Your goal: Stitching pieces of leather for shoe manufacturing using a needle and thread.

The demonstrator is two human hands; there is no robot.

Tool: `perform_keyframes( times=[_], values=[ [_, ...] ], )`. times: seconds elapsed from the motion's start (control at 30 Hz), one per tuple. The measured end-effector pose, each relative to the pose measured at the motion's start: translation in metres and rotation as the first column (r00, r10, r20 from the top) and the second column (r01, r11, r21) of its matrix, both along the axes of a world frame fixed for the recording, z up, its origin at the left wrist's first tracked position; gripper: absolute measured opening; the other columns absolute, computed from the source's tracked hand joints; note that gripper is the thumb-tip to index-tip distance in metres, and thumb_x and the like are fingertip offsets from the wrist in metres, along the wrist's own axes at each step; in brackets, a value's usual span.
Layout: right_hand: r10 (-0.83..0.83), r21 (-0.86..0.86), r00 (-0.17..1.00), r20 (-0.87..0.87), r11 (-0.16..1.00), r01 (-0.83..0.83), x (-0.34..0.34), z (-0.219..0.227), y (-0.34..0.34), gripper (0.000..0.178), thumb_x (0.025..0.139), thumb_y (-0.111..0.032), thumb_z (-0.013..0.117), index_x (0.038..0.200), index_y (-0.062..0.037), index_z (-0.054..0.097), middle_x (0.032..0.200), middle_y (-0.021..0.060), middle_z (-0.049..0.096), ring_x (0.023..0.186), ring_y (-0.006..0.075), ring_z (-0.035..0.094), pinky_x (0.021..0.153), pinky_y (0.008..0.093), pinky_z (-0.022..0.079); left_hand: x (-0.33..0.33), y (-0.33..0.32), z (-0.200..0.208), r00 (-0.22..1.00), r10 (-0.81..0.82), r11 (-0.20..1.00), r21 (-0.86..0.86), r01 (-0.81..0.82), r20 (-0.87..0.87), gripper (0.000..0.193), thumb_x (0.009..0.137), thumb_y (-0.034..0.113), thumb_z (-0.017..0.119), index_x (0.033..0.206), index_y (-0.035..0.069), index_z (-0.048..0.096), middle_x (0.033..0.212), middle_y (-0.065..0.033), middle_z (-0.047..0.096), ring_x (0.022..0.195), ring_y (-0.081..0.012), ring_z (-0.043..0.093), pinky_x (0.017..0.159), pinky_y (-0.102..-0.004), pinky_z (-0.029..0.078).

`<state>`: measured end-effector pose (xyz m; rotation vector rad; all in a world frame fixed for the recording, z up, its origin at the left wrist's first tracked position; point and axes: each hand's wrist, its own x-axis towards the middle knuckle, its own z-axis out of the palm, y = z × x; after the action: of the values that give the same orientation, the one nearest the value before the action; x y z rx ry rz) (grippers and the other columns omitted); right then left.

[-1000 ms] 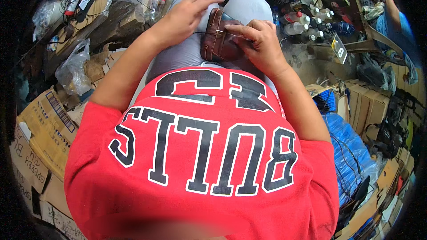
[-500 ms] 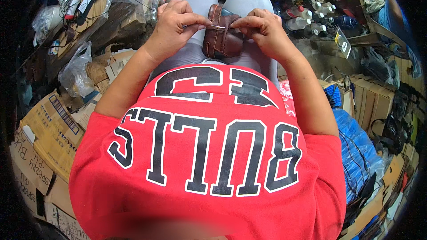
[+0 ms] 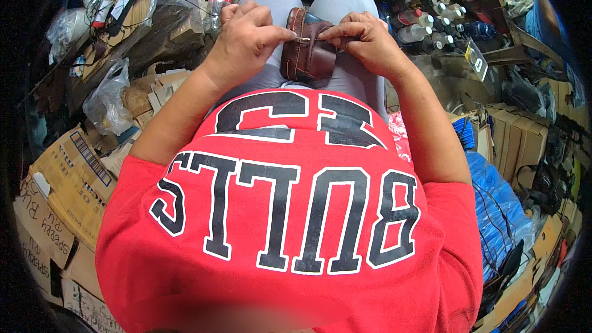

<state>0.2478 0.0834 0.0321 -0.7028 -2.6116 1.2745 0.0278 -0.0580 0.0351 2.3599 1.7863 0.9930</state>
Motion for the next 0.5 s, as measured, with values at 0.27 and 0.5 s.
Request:
perform_keyframes(
  times=[0.27,0.5],
  values=[
    [0.044,0.017,0.999,0.019,0.999,-0.044,0.001,-0.002,0.001,0.044,0.065,0.003,0.056,0.096,-0.0213,0.074,0.076,-0.0055,0.059,0.084,0.0136,0.052,0.088,0.0286,0.035,-0.011,-0.004,-0.017,0.984,-0.024,0.991,-0.127,0.047,0.178,0.022,0.076,0.01,0.069,0.093,0.024,0.074,0.069,0.0027,0.049,0.076,-0.0154,0.049,0.079,-0.0332,0.03],
    [0.043,0.031,0.999,0.014,0.999,-0.043,0.0,-0.008,0.003,0.046,0.065,0.004,0.054,0.096,-0.0217,0.074,0.075,-0.006,0.058,0.084,0.014,0.051,0.09,0.0292,0.034,-0.017,-0.002,-0.028,0.96,-0.018,0.976,-0.205,0.079,0.281,0.024,0.076,0.009,0.069,0.095,0.023,0.074,0.068,0.0027,0.048,0.074,-0.0149,0.049,0.078,-0.0324,0.032]
  ],
)
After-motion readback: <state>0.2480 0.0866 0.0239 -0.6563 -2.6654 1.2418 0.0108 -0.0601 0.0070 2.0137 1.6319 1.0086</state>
